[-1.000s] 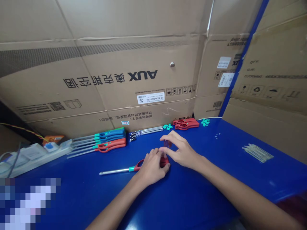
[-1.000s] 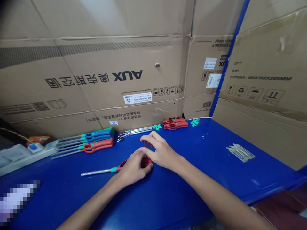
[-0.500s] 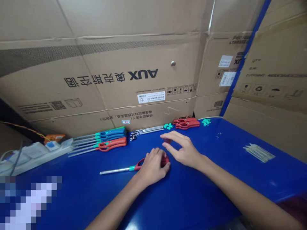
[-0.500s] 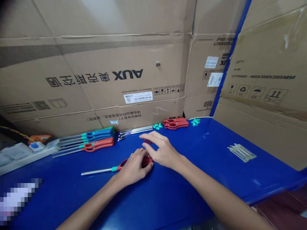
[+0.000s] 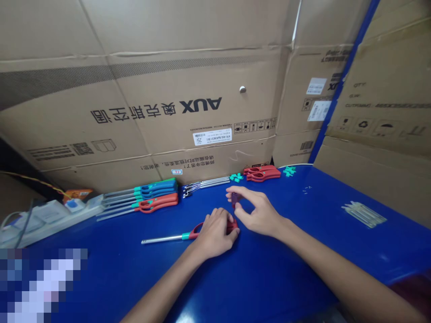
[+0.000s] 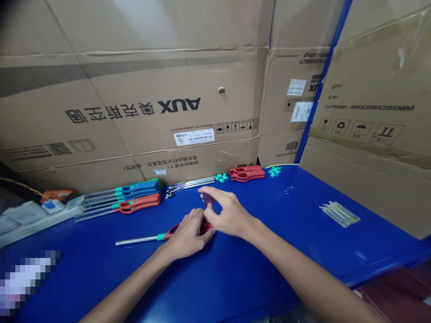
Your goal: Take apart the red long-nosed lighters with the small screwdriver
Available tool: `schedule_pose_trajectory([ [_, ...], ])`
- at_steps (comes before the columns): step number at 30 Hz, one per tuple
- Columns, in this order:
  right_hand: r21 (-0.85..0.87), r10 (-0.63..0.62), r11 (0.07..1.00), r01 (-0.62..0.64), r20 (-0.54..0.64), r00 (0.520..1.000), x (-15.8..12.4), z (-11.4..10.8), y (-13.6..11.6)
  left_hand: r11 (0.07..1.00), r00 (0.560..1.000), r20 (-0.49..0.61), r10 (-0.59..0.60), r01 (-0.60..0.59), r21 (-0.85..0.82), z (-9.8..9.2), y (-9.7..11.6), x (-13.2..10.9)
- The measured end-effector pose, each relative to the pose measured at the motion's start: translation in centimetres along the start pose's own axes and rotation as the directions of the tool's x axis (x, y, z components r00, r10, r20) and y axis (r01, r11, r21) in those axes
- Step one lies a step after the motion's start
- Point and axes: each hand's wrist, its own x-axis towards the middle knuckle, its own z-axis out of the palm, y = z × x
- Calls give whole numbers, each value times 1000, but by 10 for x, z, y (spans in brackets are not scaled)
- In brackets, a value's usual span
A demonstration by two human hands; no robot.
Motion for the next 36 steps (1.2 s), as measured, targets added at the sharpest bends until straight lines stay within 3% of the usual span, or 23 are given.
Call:
schedule_pose_trajectory([
  [5, -83, -59, 995, 59, 9, 998, 1, 1, 0, 1000, 1000, 0, 8, -8, 5, 1, 0, 0],
  [11, -33, -22, 999, 20, -36, 999, 0, 0, 1, 1000, 999, -25, 20, -21, -13, 2, -1, 0],
  [17, -85, -96, 992, 91, -58, 994, 0, 1, -1, 1000, 1000, -16, 7, -7, 2, 2, -1, 0],
  [21, -45, -52, 998, 48, -97, 994, -2, 4, 1, 1000, 1000, 3, -4, 4, -1, 1, 1, 0],
  [28, -90, -93, 992, 86, -77, 993, -1, 3, -1, 1000, 1000, 5, -11, 11, 8, 2, 1, 0],
  [36, -44, -42, 998, 40, -34, 999, -1, 2, -1, 1000, 1000, 4, -14, 14, 8, -1, 3, -1],
])
